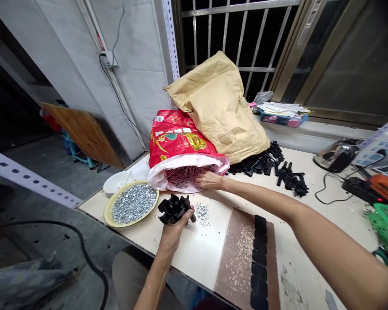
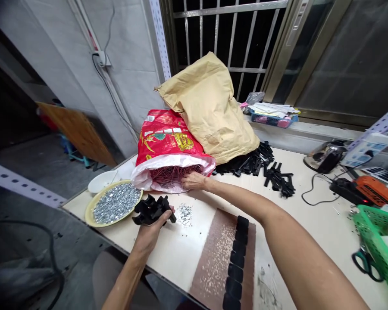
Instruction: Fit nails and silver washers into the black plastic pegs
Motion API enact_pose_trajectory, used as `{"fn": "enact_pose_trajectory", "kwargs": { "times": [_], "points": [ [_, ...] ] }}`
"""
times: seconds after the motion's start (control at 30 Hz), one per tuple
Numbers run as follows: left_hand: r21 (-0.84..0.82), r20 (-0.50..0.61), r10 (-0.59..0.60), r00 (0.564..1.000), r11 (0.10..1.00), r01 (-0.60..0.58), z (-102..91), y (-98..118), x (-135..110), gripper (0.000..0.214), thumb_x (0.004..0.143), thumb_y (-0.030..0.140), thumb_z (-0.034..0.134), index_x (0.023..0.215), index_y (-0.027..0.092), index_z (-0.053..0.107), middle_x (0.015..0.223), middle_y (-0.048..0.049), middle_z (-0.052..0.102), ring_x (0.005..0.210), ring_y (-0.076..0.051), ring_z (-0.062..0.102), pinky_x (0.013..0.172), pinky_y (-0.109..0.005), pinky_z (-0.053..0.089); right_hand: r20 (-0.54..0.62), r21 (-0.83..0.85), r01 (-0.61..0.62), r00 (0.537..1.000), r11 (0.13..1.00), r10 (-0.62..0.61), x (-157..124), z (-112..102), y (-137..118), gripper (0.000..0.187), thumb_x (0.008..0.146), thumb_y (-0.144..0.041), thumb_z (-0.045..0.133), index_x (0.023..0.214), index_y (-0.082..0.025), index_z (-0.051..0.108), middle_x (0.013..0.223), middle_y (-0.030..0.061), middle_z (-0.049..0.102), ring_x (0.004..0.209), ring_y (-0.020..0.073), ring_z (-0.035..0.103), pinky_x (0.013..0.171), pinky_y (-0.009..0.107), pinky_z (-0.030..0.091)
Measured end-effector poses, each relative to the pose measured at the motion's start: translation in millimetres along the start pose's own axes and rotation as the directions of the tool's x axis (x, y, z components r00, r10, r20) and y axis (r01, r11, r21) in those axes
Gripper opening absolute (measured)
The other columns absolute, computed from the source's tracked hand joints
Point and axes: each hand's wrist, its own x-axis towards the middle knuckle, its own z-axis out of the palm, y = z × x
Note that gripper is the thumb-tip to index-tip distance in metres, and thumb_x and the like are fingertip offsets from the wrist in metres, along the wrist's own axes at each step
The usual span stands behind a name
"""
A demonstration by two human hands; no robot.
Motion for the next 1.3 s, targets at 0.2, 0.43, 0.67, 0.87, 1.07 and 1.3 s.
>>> {"fn": "enact_pose_trajectory", "kwargs": {
  "times": [0.2, 0.43, 0.67, 0.87, 1.07, 1.3],
  "points": [
    [-0.186, 0.095, -0.093, 0.991, 0.976, 0.11, -5.2, 9, -1, 0.042, 0.058, 0.028, 0.081, 0.096, 0.015, 0.066, 0.092, -0.008, 0.069, 0.09, -0.026, 0.064, 0.068, -0.038, 0.056, -0.13, 0.067, -0.029, 0.991, 0.997, 0.037, -6, -11, -1, 0.017, 0.092, -0.012, 0.044, 0.094, -0.013, 0.061, 0.087, 0.008, 0.064, 0.084, 0.0173, 0.056, 0.075, 0.028, 0.042],
    [-0.042, -0.066, -0.01, 0.998, 0.999, 0.007, -8.8, -5, 15, 0.048, 0.051, 0.027, 0.084, 0.094, 0.015, 0.066, 0.087, -0.0056, 0.07, 0.082, -0.021, 0.065, 0.076, -0.035, 0.053, -0.517, 0.685, -0.055, 0.665, 0.726, 0.538, -35, -51, -59, 0.03, 0.096, -0.026, 0.042, 0.124, -0.016, 0.036, 0.097, 0.0065, 0.063, 0.085, 0.0127, 0.061, 0.078, 0.027, 0.047],
    [0.12, 0.04, -0.019, 0.999, 0.993, 0.014, 2.7, 2, 12, 0.049, 0.058, 0.033, 0.081, 0.101, 0.013, 0.066, 0.097, -0.0117, 0.071, 0.093, -0.025, 0.065, 0.09, -0.04, 0.046, -0.522, 0.834, 0.192, 0.576, 0.516, 0.629, -45, -93, -100, 0.023, 0.091, -0.031, 0.053, 0.11, -0.02, 0.046, 0.095, 0.0034, 0.064, 0.089, 0.0129, 0.064, 0.08, 0.027, 0.051],
    [0.132, -0.058, 0.016, 0.998, 0.991, -0.009, 1.3, 5, 7, 0.052, 0.054, 0.031, 0.082, 0.101, 0.013, 0.067, 0.096, -0.0112, 0.072, 0.097, -0.027, 0.065, 0.095, -0.043, 0.042, -0.584, 0.71, 0.109, 0.645, 0.696, 0.494, -48, -89, -105, 0.019, 0.091, -0.029, 0.054, 0.107, -0.018, 0.055, 0.097, 0.0042, 0.063, 0.086, 0.0125, 0.061, 0.082, 0.028, 0.049],
    [0.031, -0.067, 0.014, 0.998, 0.999, -0.012, -0.9, 6, 6, 0.048, 0.05, 0.027, 0.084, 0.093, 0.015, 0.068, 0.09, -0.0067, 0.073, 0.086, -0.025, 0.067, 0.087, -0.041, 0.048, -0.594, 0.541, 0.034, 0.723, 0.841, 0.353, -44, -88, -111, 0.013, 0.092, -0.026, 0.053, 0.1, -0.019, 0.06, 0.089, 0.0045, 0.066, 0.084, 0.0151, 0.057, 0.082, 0.031, 0.043],
    [-0.055, -0.046, -0.004, 0.999, 0.998, 0.001, -1.1, 5, 10, 0.05, 0.049, 0.026, 0.084, 0.094, 0.013, 0.065, 0.084, -0.0072, 0.072, 0.08, -0.024, 0.068, 0.079, -0.038, 0.052, -0.555, 0.58, 0.079, 0.766, 0.81, 0.323, -35, -85, -110, 0.013, 0.091, -0.026, 0.055, 0.1, -0.019, 0.062, 0.095, 0.0053, 0.067, 0.088, 0.0153, 0.058, 0.082, 0.03, 0.043]
  ]
}}
